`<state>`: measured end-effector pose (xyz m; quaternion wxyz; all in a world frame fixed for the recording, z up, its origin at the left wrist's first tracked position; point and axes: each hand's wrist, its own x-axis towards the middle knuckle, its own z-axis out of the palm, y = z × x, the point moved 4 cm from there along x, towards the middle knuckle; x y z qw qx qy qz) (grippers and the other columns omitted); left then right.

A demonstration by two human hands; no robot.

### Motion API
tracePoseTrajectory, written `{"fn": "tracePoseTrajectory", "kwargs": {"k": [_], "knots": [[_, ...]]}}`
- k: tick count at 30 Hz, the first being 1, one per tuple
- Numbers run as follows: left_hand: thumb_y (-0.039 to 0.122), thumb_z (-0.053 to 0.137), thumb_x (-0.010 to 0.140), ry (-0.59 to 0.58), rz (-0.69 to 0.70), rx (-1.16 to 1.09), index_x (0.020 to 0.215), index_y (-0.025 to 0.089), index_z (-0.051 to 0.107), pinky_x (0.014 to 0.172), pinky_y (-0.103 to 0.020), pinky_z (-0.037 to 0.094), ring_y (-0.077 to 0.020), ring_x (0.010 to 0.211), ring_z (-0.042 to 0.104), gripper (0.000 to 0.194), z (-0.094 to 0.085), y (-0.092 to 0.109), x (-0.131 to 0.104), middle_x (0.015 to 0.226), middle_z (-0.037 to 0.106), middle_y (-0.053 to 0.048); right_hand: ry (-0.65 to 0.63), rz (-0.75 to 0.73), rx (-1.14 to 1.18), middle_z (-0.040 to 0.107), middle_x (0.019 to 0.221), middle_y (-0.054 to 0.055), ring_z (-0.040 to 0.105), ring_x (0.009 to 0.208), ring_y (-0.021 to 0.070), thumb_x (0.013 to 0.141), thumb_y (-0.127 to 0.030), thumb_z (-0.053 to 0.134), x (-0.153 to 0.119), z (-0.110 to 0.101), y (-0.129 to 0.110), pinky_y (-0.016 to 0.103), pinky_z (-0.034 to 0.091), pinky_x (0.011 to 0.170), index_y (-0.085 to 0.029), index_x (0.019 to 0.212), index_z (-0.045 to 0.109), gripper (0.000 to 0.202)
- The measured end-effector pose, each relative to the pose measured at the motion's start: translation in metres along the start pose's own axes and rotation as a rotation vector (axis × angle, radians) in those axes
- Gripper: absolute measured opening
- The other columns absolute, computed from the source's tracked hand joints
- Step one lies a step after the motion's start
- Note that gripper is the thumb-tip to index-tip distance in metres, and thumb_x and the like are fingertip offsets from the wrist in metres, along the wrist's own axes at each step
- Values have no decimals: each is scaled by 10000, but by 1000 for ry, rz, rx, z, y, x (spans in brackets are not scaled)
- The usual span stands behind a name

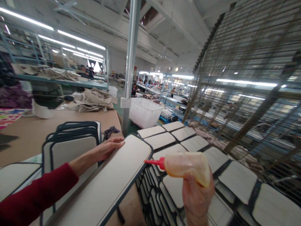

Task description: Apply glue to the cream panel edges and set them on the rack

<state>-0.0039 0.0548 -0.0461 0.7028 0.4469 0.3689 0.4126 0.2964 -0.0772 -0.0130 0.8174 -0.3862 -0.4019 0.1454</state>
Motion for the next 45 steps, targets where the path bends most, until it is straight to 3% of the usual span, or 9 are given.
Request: {"fn": "tracePoseTrajectory", "kwargs": {"k": [5, 9, 16, 26, 34, 42, 45], "knots": [[381, 881, 459, 23, -15, -35, 833, 180, 523, 471, -234, 484, -148, 532, 618, 555, -5, -4, 0, 648, 661, 7, 50, 90, 159, 641, 820, 7, 578, 687, 131, 529, -308, 856, 1, 13, 0, 247, 515, 646, -186, 941, 640, 481], [403, 874, 482, 17, -4, -40, 867, 193, 488, 472, -231, 489, -141, 538, 618, 584, -8, -6, -2, 699, 681, -5, 47, 133, 176, 637, 735, -2, 582, 669, 128, 473, -314, 875, 3, 22, 2, 219, 522, 616, -186, 835, 658, 442], [427, 859, 505, 22, -14, -31, 816, 197, 462, 465, -218, 484, -125, 526, 603, 555, -14, -8, -3, 668, 653, 19, 6, 170, 157, 643, 685, -3, 608, 689, 133, 479, -323, 867, 1, 25, 9, 225, 539, 672, -181, 745, 666, 362], [352, 796, 636, 42, -58, -15, 766, 178, 480, 447, -202, 451, -114, 510, 584, 384, -21, -14, -1, 643, 615, 20, -66, 219, 194, 683, 810, 11, 633, 757, 168, 555, -351, 814, -12, 35, 10, 284, 540, 708, -209, 896, 675, 394], [308, 749, 701, 76, -88, -22, 733, 178, 470, 457, -207, 456, -101, 480, 554, 309, -26, -17, 2, 594, 581, 33, -71, 276, 193, 681, 752, -11, 629, 681, 150, 544, -355, 831, -23, 39, 8, 279, 551, 703, -218, 887, 683, 397], [316, 772, 673, 55, -87, -26, 759, 174, 481, 477, -222, 457, -118, 504, 577, 335, -32, -19, 8, 621, 598, 20, -68, 289, 175, 673, 716, 5, 640, 774, 186, 536, -361, 834, -33, 37, 3, 296, 539, 691, -224, 857, 681, 381], [298, 770, 677, 52, -87, -28, 772, 172, 486, 487, -232, 465, -132, 522, 595, 325, -34, -18, 11, 618, 595, 20, -73, 288, 156, 689, 789, 28, 644, 788, 200, 544, -366, 825, -35, 36, 3, 333, 542, 720, -223, 855, 680, 373]]}}
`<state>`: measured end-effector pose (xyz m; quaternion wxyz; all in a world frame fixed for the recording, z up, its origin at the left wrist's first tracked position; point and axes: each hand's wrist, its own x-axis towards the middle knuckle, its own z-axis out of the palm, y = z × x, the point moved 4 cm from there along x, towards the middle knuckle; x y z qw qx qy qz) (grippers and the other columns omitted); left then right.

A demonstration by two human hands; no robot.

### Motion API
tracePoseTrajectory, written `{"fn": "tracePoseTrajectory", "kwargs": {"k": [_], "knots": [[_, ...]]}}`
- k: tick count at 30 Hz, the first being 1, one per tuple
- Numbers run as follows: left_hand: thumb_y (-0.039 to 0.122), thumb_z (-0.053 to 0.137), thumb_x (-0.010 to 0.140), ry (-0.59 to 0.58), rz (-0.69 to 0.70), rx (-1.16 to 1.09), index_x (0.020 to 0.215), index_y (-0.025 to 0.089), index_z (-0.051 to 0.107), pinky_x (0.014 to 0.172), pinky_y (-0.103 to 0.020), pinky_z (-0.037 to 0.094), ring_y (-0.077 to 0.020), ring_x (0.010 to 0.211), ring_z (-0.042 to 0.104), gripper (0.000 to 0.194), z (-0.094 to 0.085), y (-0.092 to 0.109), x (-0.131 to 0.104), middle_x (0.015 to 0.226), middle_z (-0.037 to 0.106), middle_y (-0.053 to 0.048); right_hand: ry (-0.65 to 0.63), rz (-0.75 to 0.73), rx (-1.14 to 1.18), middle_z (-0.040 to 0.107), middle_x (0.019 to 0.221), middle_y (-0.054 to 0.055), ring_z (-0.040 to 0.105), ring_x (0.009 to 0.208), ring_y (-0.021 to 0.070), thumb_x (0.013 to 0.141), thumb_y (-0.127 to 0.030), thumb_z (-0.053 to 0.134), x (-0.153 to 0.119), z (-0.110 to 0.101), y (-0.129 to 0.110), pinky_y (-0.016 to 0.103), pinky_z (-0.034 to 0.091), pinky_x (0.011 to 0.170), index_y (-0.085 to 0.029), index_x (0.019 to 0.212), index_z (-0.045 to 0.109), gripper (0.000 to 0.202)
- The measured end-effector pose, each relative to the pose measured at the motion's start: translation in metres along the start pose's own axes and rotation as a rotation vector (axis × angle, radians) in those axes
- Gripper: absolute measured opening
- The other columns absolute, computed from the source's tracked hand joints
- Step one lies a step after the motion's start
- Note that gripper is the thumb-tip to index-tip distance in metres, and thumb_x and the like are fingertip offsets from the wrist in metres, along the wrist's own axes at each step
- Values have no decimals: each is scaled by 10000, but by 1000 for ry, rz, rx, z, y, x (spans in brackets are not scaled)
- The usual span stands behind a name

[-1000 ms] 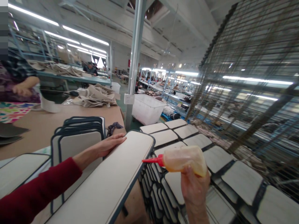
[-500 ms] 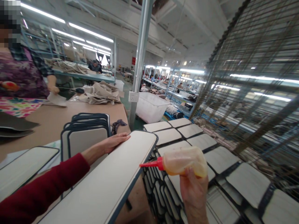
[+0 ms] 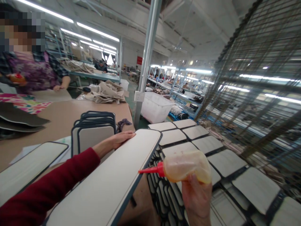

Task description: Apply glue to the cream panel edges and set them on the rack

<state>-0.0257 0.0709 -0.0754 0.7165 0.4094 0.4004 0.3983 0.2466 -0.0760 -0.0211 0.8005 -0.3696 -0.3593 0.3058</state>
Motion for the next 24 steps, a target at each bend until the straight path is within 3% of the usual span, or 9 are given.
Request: {"fn": "tracePoseTrajectory", "kwargs": {"k": [6, 14, 24], "knots": [[272, 761, 698, 2, 1, -4, 798, 164, 508, 527, -275, 504, -155, 549, 618, 292, -1, 5, 5, 647, 630, -8, -28, 14, -7, 686, 990, 58, 648, 817, 233, 569, -399, 795, -4, 2, 0, 437, 537, 799, -236, 951, 663, 436], [252, 718, 751, 20, -5, 2, 735, 159, 505, 484, -248, 485, -134, 479, 580, 233, 0, 9, 15, 555, 596, 14, -33, 58, -14, 622, 1173, 53, 581, 1053, 296, 563, -429, 797, -12, 0, -2, 558, 432, 955, -281, 1137, 604, 624], [201, 683, 774, 6, -31, 16, 754, 131, 576, 493, -266, 498, -162, 496, 609, 129, 3, 15, 25, 586, 652, -33, -114, 54, -29, 655, 1116, 72, 593, 1068, 293, 722, -374, 684, -23, -6, -3, 556, 469, 912, -278, 1152, 589, 451]]}}
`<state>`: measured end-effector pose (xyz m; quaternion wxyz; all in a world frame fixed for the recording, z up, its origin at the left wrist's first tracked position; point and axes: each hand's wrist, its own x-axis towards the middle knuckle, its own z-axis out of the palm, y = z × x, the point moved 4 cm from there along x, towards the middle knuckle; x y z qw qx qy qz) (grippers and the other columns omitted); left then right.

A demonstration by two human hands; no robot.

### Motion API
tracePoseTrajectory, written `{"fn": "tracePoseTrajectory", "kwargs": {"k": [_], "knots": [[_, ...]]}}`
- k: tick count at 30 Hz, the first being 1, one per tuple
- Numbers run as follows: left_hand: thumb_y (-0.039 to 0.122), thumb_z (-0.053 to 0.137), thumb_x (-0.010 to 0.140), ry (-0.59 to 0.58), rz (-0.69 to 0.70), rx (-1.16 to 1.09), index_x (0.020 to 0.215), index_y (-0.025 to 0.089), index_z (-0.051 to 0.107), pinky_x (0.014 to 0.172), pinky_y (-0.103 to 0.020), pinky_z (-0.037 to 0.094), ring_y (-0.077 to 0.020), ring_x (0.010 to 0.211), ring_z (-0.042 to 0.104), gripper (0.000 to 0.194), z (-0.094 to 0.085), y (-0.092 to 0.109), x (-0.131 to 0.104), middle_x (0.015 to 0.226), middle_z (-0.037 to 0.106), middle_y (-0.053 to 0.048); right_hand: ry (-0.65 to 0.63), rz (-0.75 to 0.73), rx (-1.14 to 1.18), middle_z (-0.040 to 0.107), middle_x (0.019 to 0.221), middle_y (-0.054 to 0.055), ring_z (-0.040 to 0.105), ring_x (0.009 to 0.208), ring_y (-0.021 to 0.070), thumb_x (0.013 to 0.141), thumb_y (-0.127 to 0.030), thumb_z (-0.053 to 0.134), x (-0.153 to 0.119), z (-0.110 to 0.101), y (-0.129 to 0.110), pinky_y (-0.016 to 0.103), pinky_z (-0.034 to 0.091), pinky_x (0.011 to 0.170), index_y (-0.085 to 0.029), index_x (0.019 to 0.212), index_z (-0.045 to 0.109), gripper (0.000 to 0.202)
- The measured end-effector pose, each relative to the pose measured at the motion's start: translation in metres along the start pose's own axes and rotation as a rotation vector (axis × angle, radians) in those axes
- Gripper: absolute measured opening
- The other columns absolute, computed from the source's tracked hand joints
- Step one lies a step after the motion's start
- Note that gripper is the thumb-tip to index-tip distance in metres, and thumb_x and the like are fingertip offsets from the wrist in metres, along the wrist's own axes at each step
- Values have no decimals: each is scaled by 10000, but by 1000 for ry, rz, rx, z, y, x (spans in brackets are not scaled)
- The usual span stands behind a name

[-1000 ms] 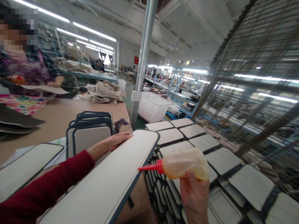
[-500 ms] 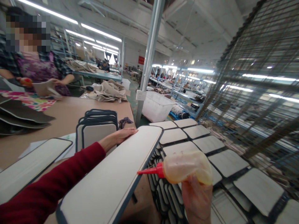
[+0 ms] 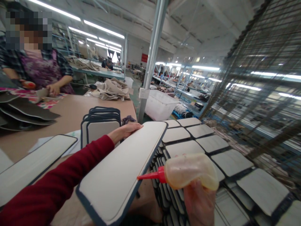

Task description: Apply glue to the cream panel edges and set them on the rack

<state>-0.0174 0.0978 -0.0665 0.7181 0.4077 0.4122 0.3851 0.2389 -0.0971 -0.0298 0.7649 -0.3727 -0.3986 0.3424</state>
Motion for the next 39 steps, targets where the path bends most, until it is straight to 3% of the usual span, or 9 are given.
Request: {"fn": "tracePoseTrajectory", "kwargs": {"k": [6, 17, 25, 31, 39], "knots": [[152, 546, 860, 30, -28, 14, 832, 111, 610, 493, -282, 507, -176, 491, 617, 80, 1, 2, 2, 586, 669, -46, 82, 75, 39, 639, 1162, 74, 620, 1003, 291, 596, -412, 769, -4, -6, 3, 500, 508, 863, -272, 1179, 587, 627], [181, 541, 877, 84, -83, 24, 969, 71, 621, 493, -308, 528, -199, 479, 636, 164, 3, 0, 7, 621, 698, -76, 56, 89, 36, 657, 1117, 100, 607, 1041, 319, 671, -432, 708, -11, -16, 11, 552, 472, 905, -244, 1141, 598, 518], [205, 529, 889, 136, -117, 8, 983, 45, 622, 482, -304, 533, -195, 462, 631, 208, -3, -3, 13, 626, 703, -90, 2, 103, 86, 668, 1090, 109, 647, 961, 288, 677, -398, 718, -15, -20, 11, 420, 572, 718, -244, 1209, 565, 575], [235, 567, 871, 179, -124, -17, 1003, 49, 624, 448, -293, 523, -188, 422, 612, 235, -8, -4, 17, 618, 702, -86, -32, 114, 83, 673, 1095, 87, 629, 1017, 277, 715, -386, 703, -17, -16, 8, 427, 543, 818, -259, 1274, 515, 603], [192, 555, 875, 226, -131, -85, 984, 67, 635, 452, -275, 527, -177, 416, 611, 184, -15, -4, 14, 575, 688, -62, -25, 150, 70, 645, 1161, 91, 647, 975, 267, 696, -407, 715, -17, -17, 11, 390, 574, 750, -257, 1227, 558, 574]]}}
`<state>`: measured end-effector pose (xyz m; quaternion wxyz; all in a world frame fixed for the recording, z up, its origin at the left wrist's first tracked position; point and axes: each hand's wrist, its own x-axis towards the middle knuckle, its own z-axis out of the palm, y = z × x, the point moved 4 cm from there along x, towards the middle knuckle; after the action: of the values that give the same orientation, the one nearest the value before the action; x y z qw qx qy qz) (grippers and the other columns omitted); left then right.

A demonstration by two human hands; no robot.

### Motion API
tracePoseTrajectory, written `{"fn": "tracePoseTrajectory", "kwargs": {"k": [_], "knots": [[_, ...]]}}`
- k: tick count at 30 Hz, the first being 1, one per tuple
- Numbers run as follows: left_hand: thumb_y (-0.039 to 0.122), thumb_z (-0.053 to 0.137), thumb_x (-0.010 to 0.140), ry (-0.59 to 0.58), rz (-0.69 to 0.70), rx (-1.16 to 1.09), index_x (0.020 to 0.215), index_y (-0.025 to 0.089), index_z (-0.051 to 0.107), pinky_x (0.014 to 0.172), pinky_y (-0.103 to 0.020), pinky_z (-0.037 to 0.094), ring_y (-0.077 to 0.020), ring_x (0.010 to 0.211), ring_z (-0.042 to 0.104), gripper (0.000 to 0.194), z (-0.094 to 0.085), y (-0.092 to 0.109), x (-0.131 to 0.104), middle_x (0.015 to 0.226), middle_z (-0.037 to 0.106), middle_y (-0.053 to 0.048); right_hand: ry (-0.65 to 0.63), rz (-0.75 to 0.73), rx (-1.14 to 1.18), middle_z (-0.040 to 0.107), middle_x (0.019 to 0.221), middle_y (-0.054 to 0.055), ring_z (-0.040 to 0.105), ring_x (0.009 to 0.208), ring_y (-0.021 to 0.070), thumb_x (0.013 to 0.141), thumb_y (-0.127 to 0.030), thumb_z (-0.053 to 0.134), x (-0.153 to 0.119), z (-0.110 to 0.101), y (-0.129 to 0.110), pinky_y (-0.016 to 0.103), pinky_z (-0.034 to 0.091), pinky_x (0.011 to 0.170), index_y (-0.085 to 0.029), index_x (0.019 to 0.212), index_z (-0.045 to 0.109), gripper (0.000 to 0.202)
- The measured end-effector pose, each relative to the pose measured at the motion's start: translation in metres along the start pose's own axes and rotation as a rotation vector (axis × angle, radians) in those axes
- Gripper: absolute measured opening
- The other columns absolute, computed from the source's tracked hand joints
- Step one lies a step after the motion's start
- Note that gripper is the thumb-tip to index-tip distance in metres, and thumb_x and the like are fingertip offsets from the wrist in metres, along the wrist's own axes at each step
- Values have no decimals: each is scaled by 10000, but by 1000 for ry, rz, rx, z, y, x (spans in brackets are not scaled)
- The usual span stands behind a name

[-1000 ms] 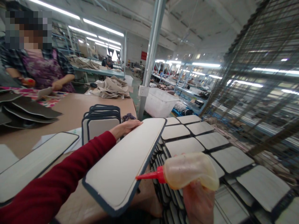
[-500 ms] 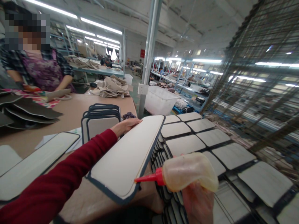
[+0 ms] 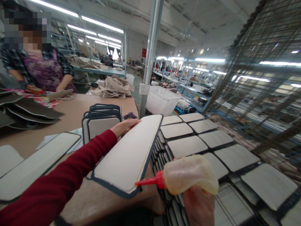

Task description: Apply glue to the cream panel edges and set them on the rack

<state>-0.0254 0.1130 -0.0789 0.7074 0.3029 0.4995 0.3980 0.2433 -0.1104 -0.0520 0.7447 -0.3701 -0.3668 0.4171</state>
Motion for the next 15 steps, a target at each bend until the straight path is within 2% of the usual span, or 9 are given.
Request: {"fn": "tracePoseTrajectory", "kwargs": {"k": [7, 15], "knots": [[181, 569, 862, 64, -10, -91, 1028, 57, 627, 474, -296, 544, -192, 443, 632, 215, -12, 2, -1, 646, 714, -94, 87, -45, -5, 665, 1103, 99, 638, 976, 268, 603, -396, 767, 5, -1, -2, 368, 574, 712, -235, 1111, 620, 552], [161, 547, 875, 148, 10, -234, 1042, 58, 622, 515, -291, 572, -186, 476, 653, 211, -28, 4, 8, 679, 723, -95, 282, -101, -82, 634, 1158, 59, 596, 1055, 285, 542, -419, 815, -1, -10, -7, 423, 510, 892, -226, 1093, 621, 615]]}}
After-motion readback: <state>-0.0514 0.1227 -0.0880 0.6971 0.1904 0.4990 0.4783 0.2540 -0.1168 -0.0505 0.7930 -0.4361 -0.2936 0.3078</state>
